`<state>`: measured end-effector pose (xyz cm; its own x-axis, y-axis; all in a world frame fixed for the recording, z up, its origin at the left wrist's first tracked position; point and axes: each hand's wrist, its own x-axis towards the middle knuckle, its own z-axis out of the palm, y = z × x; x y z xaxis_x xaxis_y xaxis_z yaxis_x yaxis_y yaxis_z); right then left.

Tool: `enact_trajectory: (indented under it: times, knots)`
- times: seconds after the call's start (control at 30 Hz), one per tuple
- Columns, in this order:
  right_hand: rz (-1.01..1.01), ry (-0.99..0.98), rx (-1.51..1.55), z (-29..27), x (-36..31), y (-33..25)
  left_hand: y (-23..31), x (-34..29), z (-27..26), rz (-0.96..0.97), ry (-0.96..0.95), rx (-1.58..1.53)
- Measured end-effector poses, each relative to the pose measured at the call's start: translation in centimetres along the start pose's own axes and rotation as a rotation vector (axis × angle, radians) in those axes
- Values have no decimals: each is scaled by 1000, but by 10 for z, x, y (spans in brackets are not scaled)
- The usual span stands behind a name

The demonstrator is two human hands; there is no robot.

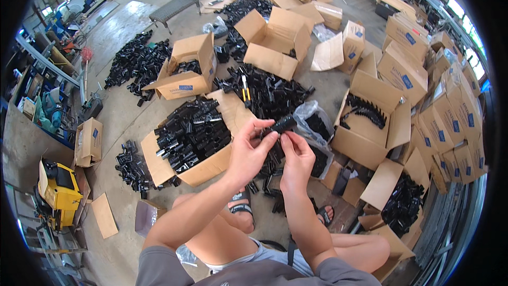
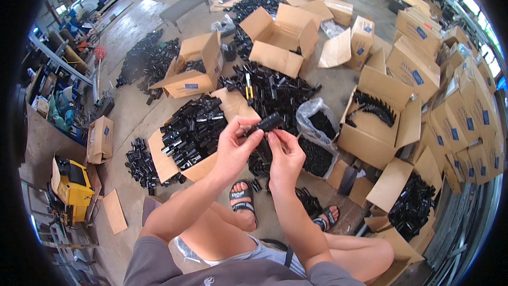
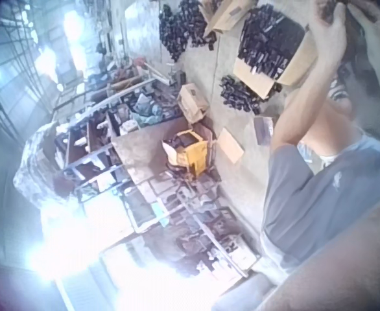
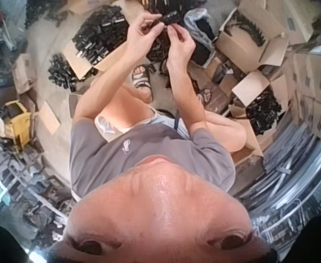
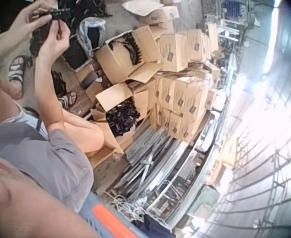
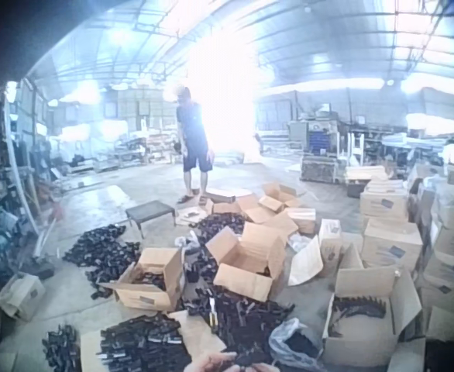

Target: The person sorts black plastic components by hand, picking them up from a pile on the floor and placing them into open cardboard boxes.

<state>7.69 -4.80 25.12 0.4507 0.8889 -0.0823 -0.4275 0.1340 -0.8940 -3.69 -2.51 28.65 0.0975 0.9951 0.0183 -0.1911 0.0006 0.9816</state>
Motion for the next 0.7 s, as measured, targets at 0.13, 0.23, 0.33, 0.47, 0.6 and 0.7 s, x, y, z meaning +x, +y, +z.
enact_trajectory:
  times: [0.13,0.23,0.33,0.47,0.6,0.7]
  knots:
    - [103,-14,25,-1,1,-7,-8,3,-3,28,-19,6]
    - [67,7,-12,-6,4,-6,-11,5,2,70,-41,46]
    - [47,4,-3,-8,4,0,-8,4,4,71,-26,65]
    - [33,11,-22,-9,3,2,-2,0,5,59,-47,32]
    - [-11,-38,-80,-10,-2,0,0,-1,4,86,-39,66]
    - [-10,-88,-79,-12,-2,-7,-1,-1,3,89,-44,49]
